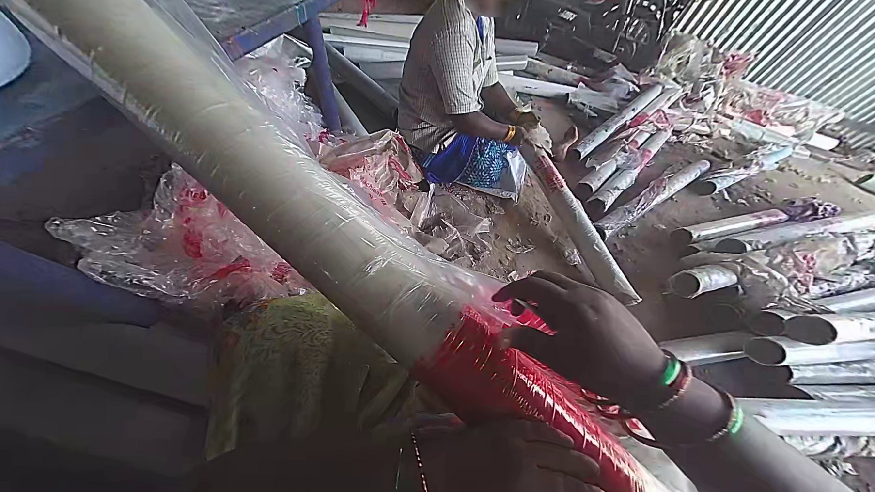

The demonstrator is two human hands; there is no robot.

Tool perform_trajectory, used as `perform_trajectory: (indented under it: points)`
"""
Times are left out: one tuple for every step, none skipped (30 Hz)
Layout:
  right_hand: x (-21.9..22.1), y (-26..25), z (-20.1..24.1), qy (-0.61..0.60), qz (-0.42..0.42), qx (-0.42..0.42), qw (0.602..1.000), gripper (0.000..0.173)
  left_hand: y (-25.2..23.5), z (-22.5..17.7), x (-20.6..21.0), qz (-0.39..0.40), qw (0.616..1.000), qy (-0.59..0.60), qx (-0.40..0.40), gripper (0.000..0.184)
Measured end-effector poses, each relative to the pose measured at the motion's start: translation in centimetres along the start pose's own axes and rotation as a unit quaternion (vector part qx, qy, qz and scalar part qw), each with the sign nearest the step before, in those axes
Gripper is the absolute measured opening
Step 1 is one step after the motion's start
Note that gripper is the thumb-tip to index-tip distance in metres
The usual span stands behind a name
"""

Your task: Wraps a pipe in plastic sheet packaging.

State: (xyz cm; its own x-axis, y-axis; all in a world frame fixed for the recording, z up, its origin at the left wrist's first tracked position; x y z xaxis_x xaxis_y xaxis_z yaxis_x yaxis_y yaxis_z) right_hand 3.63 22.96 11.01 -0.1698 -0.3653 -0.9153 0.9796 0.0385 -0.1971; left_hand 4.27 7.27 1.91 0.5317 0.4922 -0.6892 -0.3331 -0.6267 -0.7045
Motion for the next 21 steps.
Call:
perform_trajectory:
  points:
    - [0.4,-0.8,0.6,0.005,0.03,-0.002,1.0,0.042,0.3,0.0,-0.7,-0.02,1.0,0.008,-0.001,0.033]
    - [0.6,-1.5,1.1,0.003,0.072,0.011,0.997,0.042,0.8,0.0,-1.7,-0.031,0.999,-0.012,-0.009,0.034]
    - [0.7,-2.1,1.6,-0.003,0.116,0.029,0.993,0.04,1.3,0.2,-2.9,-0.04,0.998,-0.046,-0.026,0.034]
    - [0.7,-2.5,1.9,-0.009,0.143,0.038,0.989,0.037,2.0,0.4,-4.3,-0.051,0.995,-0.079,-0.045,0.035]
    - [0.7,-2.8,2.2,-0.014,0.155,0.038,0.987,0.034,2.6,0.7,-5.6,-0.065,0.99,-0.106,-0.061,0.036]
    - [0.7,-2.9,2.5,-0.014,0.153,0.033,0.988,0.031,3.1,0.9,-6.9,-0.074,0.986,-0.133,-0.07,0.038]
    - [0.7,-2.8,2.8,-0.007,0.139,0.023,0.99,0.028,3.6,1.1,-7.9,-0.085,0.98,-0.162,-0.075,0.039]
    - [0.8,-2.7,3.0,0.0,0.12,0.013,0.993,0.027,3.9,1.2,-8.7,-0.096,0.973,-0.194,-0.081,0.041]
    - [0.9,-2.6,3.0,0.009,0.095,0.002,0.995,0.026,4.1,1.4,-9.4,-0.105,0.966,-0.22,-0.087,0.042]
    - [1.0,-2.5,2.8,0.02,0.076,-0.005,0.997,0.027,4.2,1.8,-10.0,-0.107,0.96,-0.24,-0.093,0.042]
    - [1.1,-2.6,2.7,0.029,0.062,-0.007,0.998,0.027,4.4,2.1,-10.5,-0.104,0.954,-0.26,-0.105,0.042]
    - [1.2,-2.6,2.5,0.036,0.052,-0.007,0.998,0.027,4.5,2.6,-10.7,-0.095,0.948,-0.278,-0.12,0.04]
    - [1.3,-2.8,2.2,0.04,0.045,-0.003,0.998,0.026,4.7,3.0,-10.8,-0.08,0.943,-0.295,-0.131,0.04]
    - [1.4,-2.9,1.9,0.043,0.04,0.0,0.998,0.026,4.8,3.3,-10.7,-0.064,0.937,-0.317,-0.136,0.04]
    - [1.4,-3.1,1.7,0.041,0.04,0.008,0.998,0.027,4.9,3.5,-10.5,-0.05,0.93,-0.337,-0.139,0.041]
    - [1.4,-3.2,1.4,0.037,0.043,0.012,0.998,0.027,5.0,3.6,-10.3,-0.04,0.923,-0.353,-0.144,0.043]
    - [1.6,-3.4,1.0,0.034,0.041,0.014,0.999,0.027,5.1,3.6,-10.2,-0.032,0.919,-0.363,-0.15,0.045]
    - [1.7,-3.5,0.7,0.024,0.041,0.016,0.999,0.027,5.2,3.6,-10.2,-0.026,0.915,-0.37,-0.155,0.047]
    - [1.8,-3.7,0.4,0.015,0.038,0.016,0.999,0.027,5.2,3.5,-10.1,-0.022,0.914,-0.373,-0.159,0.048]
    - [1.8,-3.8,-0.1,0.005,0.036,0.018,0.999,0.028,5.3,3.5,-10.1,-0.022,0.913,-0.375,-0.161,0.048]
    - [1.8,-4.1,-0.7,-0.005,0.035,0.028,0.999,0.029,5.3,3.5,-10.1,-0.023,0.911,-0.377,-0.164,0.047]
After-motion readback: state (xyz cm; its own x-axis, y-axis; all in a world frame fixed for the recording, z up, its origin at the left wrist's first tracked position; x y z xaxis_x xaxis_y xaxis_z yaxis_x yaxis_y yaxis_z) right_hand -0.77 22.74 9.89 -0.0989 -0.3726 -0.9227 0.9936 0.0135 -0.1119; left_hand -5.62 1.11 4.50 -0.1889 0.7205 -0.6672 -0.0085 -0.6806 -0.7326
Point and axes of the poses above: each hand's wrist, its own y-axis away from the middle knuckle, its own x-axis out of the palm, z = x × y, the point moved 1 cm from there along -y, towards the middle knuckle, and after that the axes turned 6 degrees about x, right-handed, at the moved point
